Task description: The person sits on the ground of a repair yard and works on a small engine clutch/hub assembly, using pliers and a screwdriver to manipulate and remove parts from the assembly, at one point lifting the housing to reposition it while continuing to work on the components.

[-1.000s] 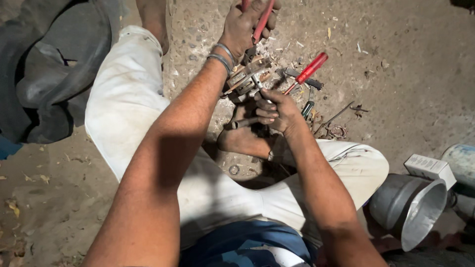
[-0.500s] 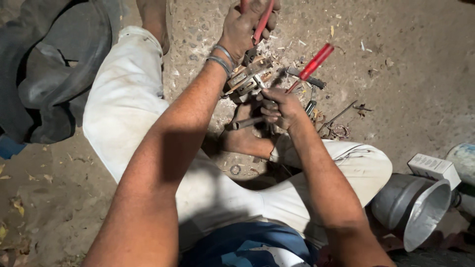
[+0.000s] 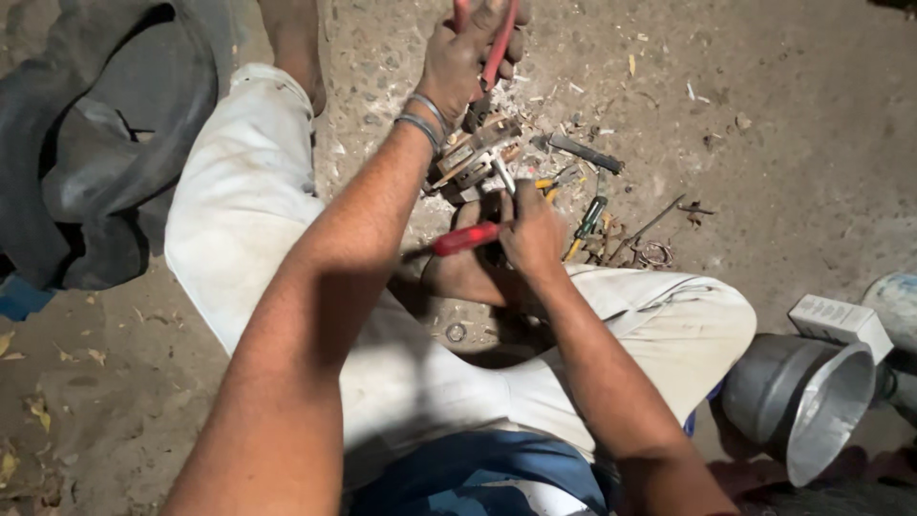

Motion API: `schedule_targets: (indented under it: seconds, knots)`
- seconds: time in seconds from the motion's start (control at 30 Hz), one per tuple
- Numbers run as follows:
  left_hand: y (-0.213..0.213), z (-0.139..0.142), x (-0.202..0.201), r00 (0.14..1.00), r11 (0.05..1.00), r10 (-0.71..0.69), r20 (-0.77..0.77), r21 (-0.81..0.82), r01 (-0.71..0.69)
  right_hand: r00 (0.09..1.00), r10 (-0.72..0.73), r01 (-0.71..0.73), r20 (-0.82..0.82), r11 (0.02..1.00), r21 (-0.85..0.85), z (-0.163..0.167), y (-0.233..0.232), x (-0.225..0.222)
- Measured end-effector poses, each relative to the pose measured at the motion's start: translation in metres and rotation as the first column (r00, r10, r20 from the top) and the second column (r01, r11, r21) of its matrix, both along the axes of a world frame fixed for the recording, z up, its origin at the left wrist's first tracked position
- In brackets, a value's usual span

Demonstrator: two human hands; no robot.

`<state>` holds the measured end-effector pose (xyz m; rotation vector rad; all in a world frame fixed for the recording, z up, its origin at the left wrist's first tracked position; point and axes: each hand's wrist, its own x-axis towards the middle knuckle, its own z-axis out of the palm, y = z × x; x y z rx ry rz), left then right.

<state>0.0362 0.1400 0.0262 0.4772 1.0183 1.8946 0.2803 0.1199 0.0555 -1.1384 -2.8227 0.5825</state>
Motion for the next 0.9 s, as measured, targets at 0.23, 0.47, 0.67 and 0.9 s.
schedule_targets:
  seconds: [0.23, 0.47, 0.67, 0.9]
  knots:
    - [-0.002, 0.005, -0.002, 0.998, 1.000, -0.007, -0.067, -0.030, 0.005, 0.766, -0.639, 0.269, 0.070, 0.220, -0.938, -0.003, 0.015, -0.007]
    - [0.000, 0.006, -0.002, 0.999, 1.000, -0.023, 0.022, 0.010, 0.023, 0.774, -0.613, 0.043, 0.162, -0.204, -0.978, 0.004, 0.032, 0.006]
    - [-0.002, 0.003, -0.003, 1.000, 0.999, -0.005, 0.003, 0.054, 0.005, 0.821, -0.547, -0.064, 0.162, -0.370, -0.927, -0.002, 0.049, 0.009]
    - [-0.004, 0.011, -0.006, 0.999, 0.999, -0.027, -0.041, -0.045, 0.025, 0.771, -0.596, -0.239, 0.223, -0.596, -0.766, -0.020, 0.048, 0.008]
